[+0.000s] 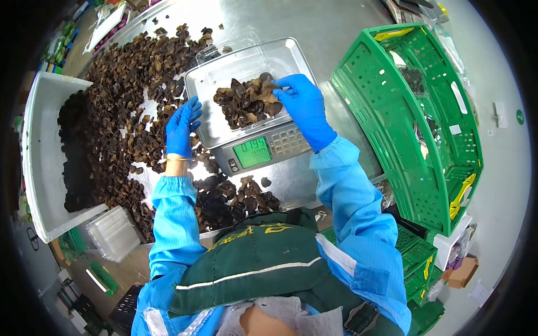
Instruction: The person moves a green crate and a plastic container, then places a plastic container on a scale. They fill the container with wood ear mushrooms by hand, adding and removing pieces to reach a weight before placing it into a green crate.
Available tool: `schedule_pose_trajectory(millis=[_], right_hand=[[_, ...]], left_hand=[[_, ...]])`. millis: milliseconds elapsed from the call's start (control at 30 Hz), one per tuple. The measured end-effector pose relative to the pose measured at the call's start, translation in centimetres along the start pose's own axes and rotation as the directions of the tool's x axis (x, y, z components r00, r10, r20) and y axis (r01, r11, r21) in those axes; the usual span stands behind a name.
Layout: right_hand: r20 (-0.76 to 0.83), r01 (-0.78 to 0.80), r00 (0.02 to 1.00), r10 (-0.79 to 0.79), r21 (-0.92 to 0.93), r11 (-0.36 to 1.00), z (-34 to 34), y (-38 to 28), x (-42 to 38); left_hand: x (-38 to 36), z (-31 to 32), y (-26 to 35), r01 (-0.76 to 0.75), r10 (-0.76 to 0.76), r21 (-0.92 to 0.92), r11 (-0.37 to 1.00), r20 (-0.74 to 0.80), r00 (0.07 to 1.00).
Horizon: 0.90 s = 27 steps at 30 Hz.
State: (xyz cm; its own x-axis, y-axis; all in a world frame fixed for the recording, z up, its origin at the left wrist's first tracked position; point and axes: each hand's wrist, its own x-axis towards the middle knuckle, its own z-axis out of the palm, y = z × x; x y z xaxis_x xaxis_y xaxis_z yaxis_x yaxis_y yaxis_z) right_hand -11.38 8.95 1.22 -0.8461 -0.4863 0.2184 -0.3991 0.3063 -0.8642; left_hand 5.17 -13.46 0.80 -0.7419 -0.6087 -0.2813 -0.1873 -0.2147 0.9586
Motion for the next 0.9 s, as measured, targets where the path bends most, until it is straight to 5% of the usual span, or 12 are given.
schedule_pose_trajectory(millis=[33,200,367,433,567,633,733,767,900], right_hand=[[-0.001,-0.127,0.992,0.128,0.108,0.986,-0.2,-0.1,-0.1],[-0.121,-0.112,0.983,0.139,0.204,0.972,0.3,-1.0,0.4],[-0.164,-0.131,0.969,0.183,0.282,0.950,-0.6,-2.6,-0.7],[0.192,-0.210,0.970,0.148,0.362,0.908,-2.1,-3.6,-2.3],[0.296,-0.162,0.948,0.116,0.136,0.977,-3.4,-3.1,-4.1],[0.177,-0.459,0.887,0.427,0.232,0.858,-3.8,-1.5,-3.2],[0.230,-0.535,0.842,0.488,0.242,0.809,-3.2,0.4,-2.9],[0.301,-0.619,0.782,0.546,0.264,0.740,-3.0,0.7,-3.0],[0.339,-0.633,0.754,0.562,0.152,0.759,-2.5,0.3,-2.8]], left_hand=[[0.3,0.1,0.0,0.010,-0.010,0.001,1.000,-0.020,1.000],[3.5,1.5,-0.9,-0.110,0.110,0.006,0.994,-0.049,0.993],[5.9,3.3,-0.4,-0.056,0.052,-0.034,0.998,-0.112,0.992],[7.0,3.5,-0.4,0.060,-0.073,-0.199,0.978,-0.058,0.996],[7.3,3.3,0.8,-0.026,0.011,-0.354,0.935,-0.044,0.999],[5.5,2.7,1.0,-0.033,0.031,-0.352,0.936,-0.009,0.999],[1.9,2.0,-0.9,-0.302,0.288,0.326,0.896,0.092,0.953],[0.5,1.6,-1.5,-0.232,0.216,0.446,0.865,0.086,0.972],[-2.6,0.9,-1.4,0.178,-0.226,0.205,0.963,0.243,0.943]])
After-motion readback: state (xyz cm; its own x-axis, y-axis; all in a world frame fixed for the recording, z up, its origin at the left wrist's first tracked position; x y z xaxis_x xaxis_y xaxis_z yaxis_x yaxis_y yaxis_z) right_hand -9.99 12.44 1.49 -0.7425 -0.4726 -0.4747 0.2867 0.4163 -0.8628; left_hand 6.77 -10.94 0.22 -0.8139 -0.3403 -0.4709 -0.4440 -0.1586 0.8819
